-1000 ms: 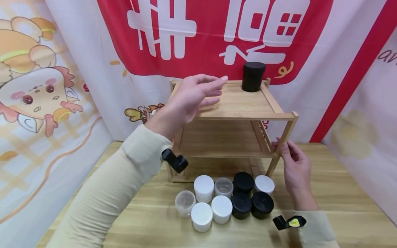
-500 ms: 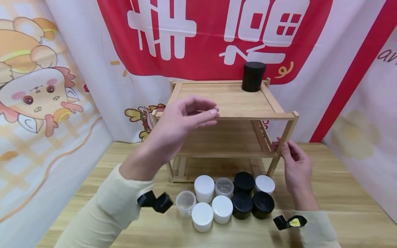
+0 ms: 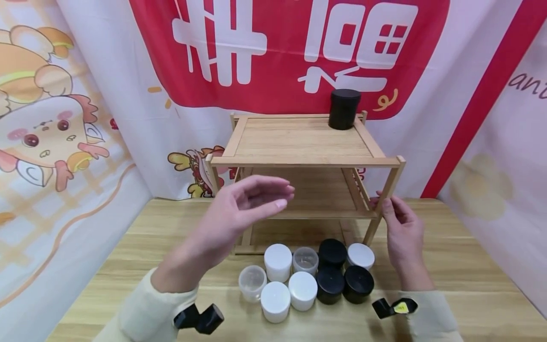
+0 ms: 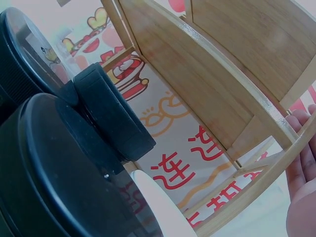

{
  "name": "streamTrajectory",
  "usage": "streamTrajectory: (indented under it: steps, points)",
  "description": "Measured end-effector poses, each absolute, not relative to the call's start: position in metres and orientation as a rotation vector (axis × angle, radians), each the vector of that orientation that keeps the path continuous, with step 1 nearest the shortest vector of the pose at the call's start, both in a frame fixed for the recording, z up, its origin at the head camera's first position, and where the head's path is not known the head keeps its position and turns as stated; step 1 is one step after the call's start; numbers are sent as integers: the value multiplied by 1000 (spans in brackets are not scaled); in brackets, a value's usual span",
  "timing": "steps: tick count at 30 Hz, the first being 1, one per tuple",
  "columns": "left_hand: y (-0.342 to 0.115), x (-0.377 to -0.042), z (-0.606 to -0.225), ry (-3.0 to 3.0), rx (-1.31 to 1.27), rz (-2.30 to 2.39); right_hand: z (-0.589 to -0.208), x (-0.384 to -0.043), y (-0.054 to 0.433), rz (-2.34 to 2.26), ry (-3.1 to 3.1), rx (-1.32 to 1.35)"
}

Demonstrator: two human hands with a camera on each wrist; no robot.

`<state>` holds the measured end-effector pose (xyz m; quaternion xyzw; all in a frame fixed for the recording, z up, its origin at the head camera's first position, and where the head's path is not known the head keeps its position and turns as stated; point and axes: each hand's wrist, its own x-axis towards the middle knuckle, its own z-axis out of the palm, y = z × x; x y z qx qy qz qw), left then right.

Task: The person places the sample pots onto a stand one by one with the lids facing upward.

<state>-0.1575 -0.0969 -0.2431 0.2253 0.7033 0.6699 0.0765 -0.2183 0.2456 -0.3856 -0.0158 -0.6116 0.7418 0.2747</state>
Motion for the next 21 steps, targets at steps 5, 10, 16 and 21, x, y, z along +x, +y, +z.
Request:
streamTrajectory:
  steps: [5, 10, 16, 21]
  points:
    - [-104, -151, -267, 2164, 702, 1930, -387, -220, 245, 2002, -1609, 12]
    - [-110, -147, -293, 2159, 681, 1909, -386, -220, 245, 2011, -1607, 10]
    - [-120, -150, -329, 2264, 623, 1885, -386, -217, 244, 2009, -1628, -34]
    - [-127, -156, -355, 2292, 538, 1891, -386, -216, 245, 1984, -1669, -66]
